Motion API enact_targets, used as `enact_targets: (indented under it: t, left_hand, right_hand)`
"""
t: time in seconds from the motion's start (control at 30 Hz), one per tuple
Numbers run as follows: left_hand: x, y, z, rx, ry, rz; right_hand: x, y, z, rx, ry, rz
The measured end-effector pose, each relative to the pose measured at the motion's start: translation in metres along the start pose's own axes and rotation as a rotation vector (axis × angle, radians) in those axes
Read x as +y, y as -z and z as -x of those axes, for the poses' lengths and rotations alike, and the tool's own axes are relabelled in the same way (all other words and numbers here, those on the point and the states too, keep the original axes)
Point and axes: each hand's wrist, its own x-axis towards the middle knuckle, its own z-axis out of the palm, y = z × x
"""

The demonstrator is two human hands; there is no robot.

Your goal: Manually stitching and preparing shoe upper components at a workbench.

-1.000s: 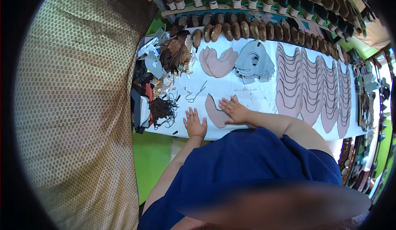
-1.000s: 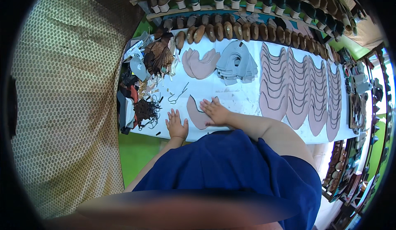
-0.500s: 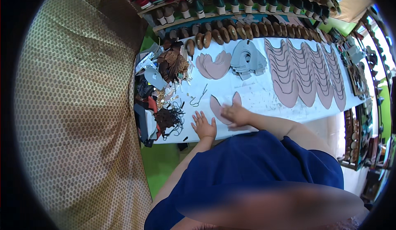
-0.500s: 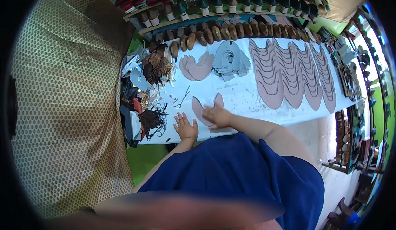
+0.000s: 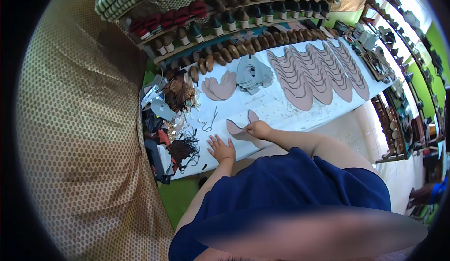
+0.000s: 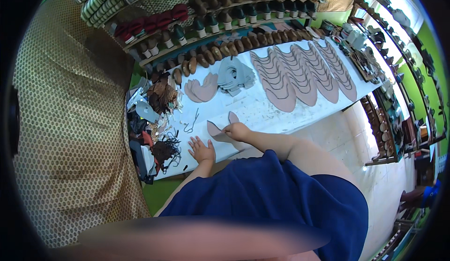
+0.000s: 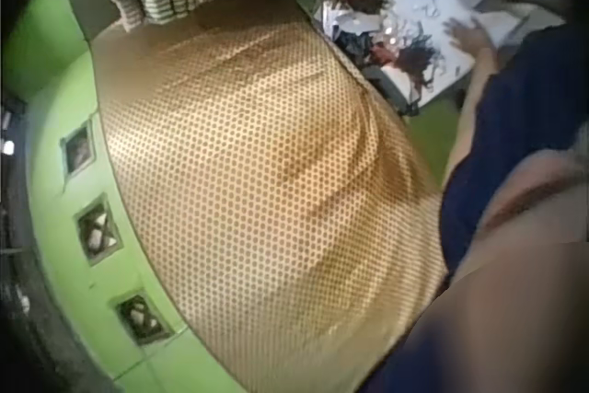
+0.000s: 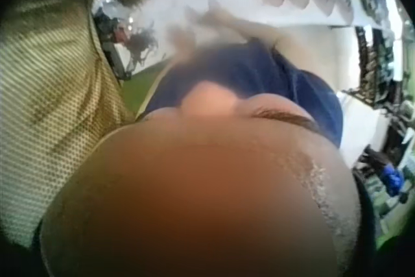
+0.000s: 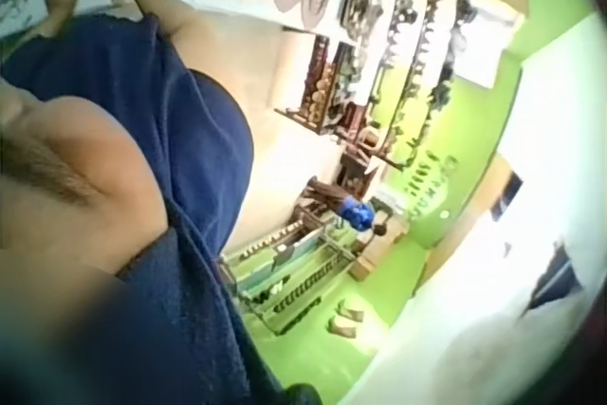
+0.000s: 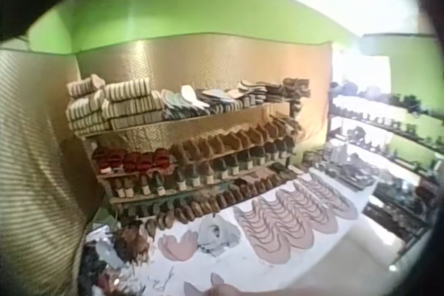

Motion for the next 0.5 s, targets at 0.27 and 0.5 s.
enact_targets:
  t: [0.27, 0.5]
  left_hand:
    - [-0.009, -0.009, -0.005, -0.018, -0.107, -0.107]
    - [0.02, 0.006, 0.004, -0.115, -0.005, -0.196]
  right_hand:
    - [0.053, 0.169, 0.057, 0.121, -0.145, -0.118]
    - [0.15, 0.323, 0.14, 0.148, -0.169, 0.104]
